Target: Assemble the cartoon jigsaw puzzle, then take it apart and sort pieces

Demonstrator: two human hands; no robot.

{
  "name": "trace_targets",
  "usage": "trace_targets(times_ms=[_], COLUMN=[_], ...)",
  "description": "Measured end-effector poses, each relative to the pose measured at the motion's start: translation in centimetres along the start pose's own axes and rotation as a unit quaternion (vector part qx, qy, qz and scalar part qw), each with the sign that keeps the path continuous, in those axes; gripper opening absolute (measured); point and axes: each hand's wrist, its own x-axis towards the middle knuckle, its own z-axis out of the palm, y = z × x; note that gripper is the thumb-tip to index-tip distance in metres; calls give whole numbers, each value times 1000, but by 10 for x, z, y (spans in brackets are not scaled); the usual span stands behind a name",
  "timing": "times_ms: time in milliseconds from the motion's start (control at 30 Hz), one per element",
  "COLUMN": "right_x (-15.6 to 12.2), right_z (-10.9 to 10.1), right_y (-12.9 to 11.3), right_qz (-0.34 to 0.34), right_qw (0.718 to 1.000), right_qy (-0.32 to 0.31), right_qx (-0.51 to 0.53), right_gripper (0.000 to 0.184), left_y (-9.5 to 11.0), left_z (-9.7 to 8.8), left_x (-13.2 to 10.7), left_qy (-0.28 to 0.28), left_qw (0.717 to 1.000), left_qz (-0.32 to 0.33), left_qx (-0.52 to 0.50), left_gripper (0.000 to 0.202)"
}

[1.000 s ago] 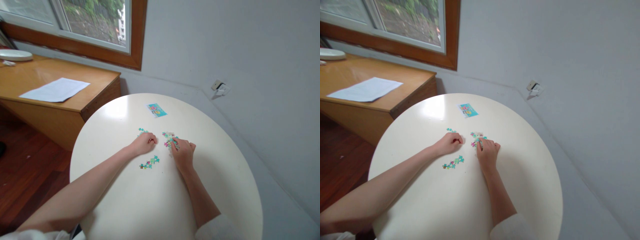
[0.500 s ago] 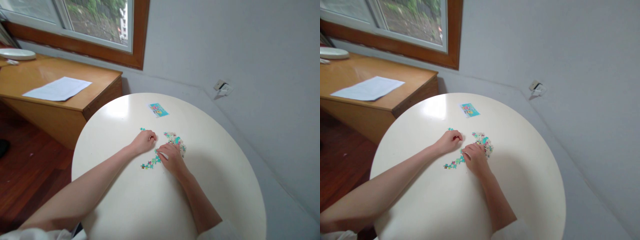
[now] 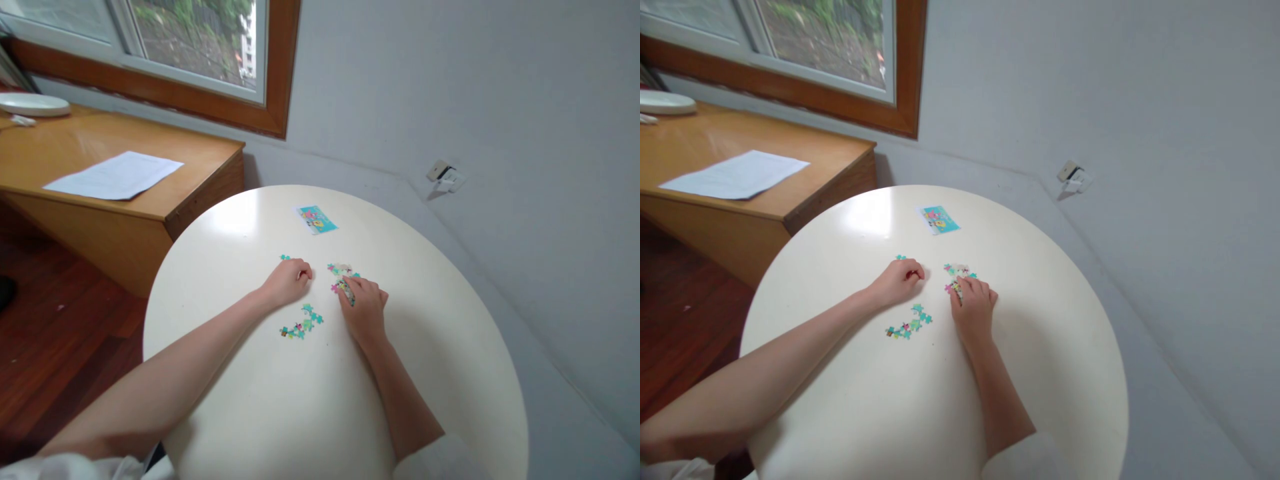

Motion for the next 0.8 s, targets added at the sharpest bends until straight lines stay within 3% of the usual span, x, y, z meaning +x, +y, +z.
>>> trace_targets(times_ms=[367,500,633,800], right_x=[2,3,2,2], right_z=[-4,-7,-8,-13], right_y=[1,-5,-15,-22], right_qz=[-3,-70,-168,-175], right_qw=[1000,997,979,970], right_qy=[-10,-20,-76,-124], right_qx=[4,38,83,119], right_gripper=[17,16,14,15], left_y=[1,0,-1,0], left_z=[0,1,1,1], left_x=[1,0,1,1], left_qy=[-8,-2,0,-5], left_qw=[1000,1000,1000,1000], left_qz=[-7,-6,-4,-6], left_qx=[1,-3,-5,2], left_gripper=[28,28,28,28])
